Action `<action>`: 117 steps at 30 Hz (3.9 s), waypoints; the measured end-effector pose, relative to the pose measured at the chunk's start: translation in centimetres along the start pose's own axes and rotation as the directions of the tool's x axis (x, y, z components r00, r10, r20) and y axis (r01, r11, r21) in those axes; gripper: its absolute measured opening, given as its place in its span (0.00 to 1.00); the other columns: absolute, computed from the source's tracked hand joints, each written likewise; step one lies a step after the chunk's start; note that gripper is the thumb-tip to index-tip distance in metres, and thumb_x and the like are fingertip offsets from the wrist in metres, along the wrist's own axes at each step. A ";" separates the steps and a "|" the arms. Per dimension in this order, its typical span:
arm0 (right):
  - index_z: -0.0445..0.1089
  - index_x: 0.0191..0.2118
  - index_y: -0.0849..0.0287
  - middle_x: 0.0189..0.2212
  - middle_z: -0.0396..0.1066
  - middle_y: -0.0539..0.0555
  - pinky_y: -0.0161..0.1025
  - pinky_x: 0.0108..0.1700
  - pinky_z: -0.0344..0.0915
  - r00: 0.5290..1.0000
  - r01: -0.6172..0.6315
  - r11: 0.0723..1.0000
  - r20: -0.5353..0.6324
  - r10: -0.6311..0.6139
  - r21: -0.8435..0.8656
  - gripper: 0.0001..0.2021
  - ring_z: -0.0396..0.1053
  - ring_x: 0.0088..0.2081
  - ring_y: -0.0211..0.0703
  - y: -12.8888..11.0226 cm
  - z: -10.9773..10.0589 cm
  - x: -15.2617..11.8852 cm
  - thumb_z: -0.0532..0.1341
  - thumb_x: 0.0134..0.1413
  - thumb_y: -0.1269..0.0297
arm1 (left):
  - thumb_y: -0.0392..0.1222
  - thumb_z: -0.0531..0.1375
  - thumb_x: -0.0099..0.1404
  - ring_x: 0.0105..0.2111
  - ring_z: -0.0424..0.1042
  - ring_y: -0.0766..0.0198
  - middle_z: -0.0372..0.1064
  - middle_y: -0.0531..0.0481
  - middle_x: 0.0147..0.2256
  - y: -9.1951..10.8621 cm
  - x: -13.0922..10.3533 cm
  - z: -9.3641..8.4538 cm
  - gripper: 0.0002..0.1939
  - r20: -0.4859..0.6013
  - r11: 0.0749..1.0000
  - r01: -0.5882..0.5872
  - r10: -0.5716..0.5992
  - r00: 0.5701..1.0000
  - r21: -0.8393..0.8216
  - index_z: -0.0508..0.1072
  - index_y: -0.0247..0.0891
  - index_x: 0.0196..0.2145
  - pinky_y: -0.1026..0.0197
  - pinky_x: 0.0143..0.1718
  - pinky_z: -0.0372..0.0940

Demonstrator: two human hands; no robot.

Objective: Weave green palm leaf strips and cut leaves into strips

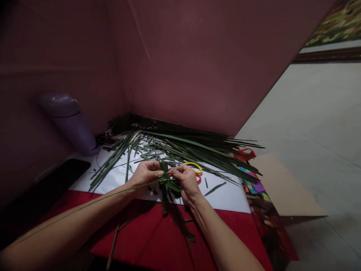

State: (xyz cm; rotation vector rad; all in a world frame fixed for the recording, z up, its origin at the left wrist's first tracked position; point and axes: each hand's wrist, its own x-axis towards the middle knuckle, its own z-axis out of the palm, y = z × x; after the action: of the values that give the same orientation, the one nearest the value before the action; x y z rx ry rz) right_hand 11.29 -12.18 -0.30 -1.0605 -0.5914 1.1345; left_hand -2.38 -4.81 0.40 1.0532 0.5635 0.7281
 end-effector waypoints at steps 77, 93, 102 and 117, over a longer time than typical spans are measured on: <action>0.68 0.28 0.58 0.29 0.74 0.54 0.39 0.34 0.66 0.900 0.384 0.823 -0.029 -0.435 -0.418 0.08 0.70 0.31 0.42 -1.0 0.2 -0.6 0.64 0.45 0.60 | 0.34 0.68 0.36 0.20 0.68 0.66 0.70 0.51 0.21 -0.8 0.3 -0.1 0.13 -0.059 0.996 0.025 -0.030 0.998 -0.087 0.71 0.31 0.23 0.63 0.24 0.62; 0.72 0.27 0.56 0.25 0.68 0.51 0.37 0.32 0.60 0.765 0.522 0.511 0.108 -0.635 -0.683 0.06 0.64 0.29 0.40 -0.8 -0.6 0.0 0.61 0.49 0.61 | 0.34 0.68 0.38 0.20 0.68 0.66 0.70 0.50 0.21 -0.5 0.2 0.0 0.12 -0.069 0.999 0.019 -0.022 0.997 -0.049 0.71 0.31 0.23 0.63 0.24 0.62; 0.70 0.27 0.55 0.25 0.68 0.52 0.39 0.33 0.60 0.737 0.563 0.359 0.256 -0.626 -0.745 0.05 0.64 0.29 0.42 -0.9 -0.4 -0.7 0.59 0.51 0.65 | 0.34 0.68 0.38 0.21 0.69 0.65 0.70 0.50 0.22 -0.7 0.4 -0.3 0.13 -0.076 0.997 0.026 -0.031 0.997 -0.070 0.71 0.32 0.24 0.63 0.25 0.62; 0.71 0.29 0.54 0.24 0.67 0.51 0.40 0.33 0.59 0.682 0.636 0.204 0.418 -0.600 -0.744 0.06 0.64 0.29 0.43 -0.9 -0.7 -0.6 0.58 0.50 0.69 | 0.35 0.68 0.36 0.20 0.68 0.66 0.69 0.51 0.21 -0.7 0.5 -0.3 0.13 -0.089 0.998 0.014 -0.020 0.996 -0.068 0.70 0.32 0.23 0.63 0.24 0.61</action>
State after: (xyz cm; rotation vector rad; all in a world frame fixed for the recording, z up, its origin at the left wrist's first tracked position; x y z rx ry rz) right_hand 12.05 -13.04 0.25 -1.4127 -1.5815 0.0060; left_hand -2.09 -4.43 -0.38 0.9559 0.6207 0.7772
